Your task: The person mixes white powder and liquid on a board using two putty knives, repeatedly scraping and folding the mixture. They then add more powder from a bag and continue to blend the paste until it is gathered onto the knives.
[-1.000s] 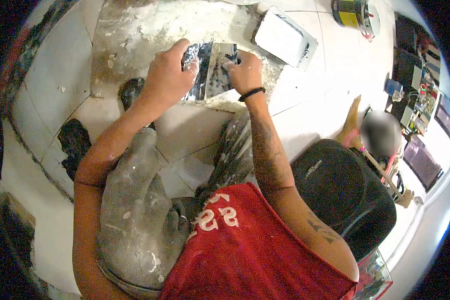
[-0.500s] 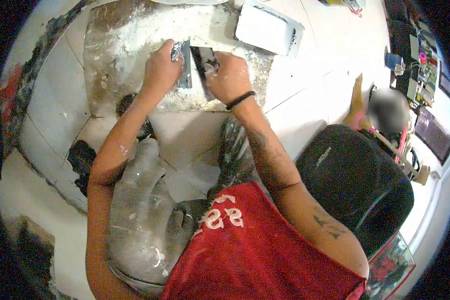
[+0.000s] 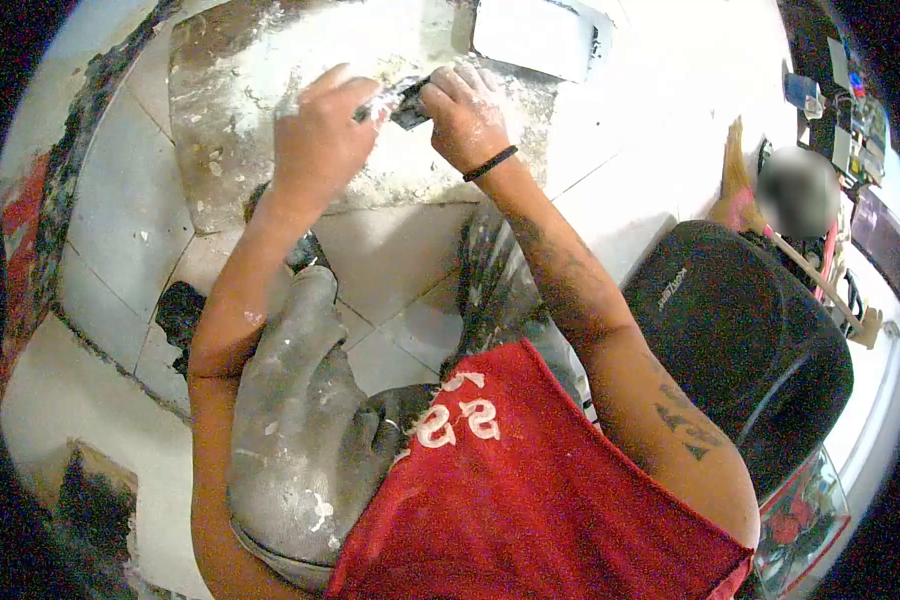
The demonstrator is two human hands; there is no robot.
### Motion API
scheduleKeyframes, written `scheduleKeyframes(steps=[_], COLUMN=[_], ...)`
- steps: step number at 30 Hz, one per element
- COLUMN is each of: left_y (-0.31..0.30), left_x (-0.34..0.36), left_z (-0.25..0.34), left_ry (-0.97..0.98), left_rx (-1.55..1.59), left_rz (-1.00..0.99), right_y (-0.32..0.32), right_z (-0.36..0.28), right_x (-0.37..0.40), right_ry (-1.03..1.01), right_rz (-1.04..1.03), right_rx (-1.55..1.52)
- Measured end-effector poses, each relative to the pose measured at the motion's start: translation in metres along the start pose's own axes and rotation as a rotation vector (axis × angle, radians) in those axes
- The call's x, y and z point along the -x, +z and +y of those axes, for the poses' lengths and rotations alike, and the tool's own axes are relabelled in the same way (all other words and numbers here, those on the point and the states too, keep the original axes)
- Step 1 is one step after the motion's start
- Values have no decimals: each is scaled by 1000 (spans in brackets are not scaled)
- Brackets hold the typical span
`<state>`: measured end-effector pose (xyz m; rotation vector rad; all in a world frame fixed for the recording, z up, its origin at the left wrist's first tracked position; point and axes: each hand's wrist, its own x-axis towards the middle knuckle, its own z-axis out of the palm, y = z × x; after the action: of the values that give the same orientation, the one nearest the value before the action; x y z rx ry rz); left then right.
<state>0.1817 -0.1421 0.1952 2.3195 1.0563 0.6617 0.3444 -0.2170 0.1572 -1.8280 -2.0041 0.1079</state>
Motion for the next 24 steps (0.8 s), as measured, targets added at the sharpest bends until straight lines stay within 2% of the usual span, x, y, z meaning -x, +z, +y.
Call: scheduleKeyframes(steps=[2, 5, 9, 12, 17, 18, 20, 24], left_y=[7, 18, 36, 30, 16, 12, 1, -11], left_x=[2, 1, 0, -10, -22, -22, -25, -24], left_z=[3, -3, -20, -34, -48, -49, -47, -37], left_ry=[9, 89, 72, 26, -198, -224, -274, -228], left_rx=[-43, -85, -121, 4, 71, 54, 22, 103], left_rz=[-71, -54, -207, -161, 2, -5, -21, -123], right_y=[4, 1, -8, -22, -38, -39, -40, -33], right_z=[-2, -11, -16, -24, -7, -2, 2, 4], right_x=[-3, -6, -2, -5, 1, 3, 9, 10], right_ry=[-40, -88, -134, -125, 65, 146, 170, -94], right_rz=[63, 139, 69, 40, 68, 94, 117, 72], right_rx=[-65, -139, -119, -202, -86, -84, 0, -5])
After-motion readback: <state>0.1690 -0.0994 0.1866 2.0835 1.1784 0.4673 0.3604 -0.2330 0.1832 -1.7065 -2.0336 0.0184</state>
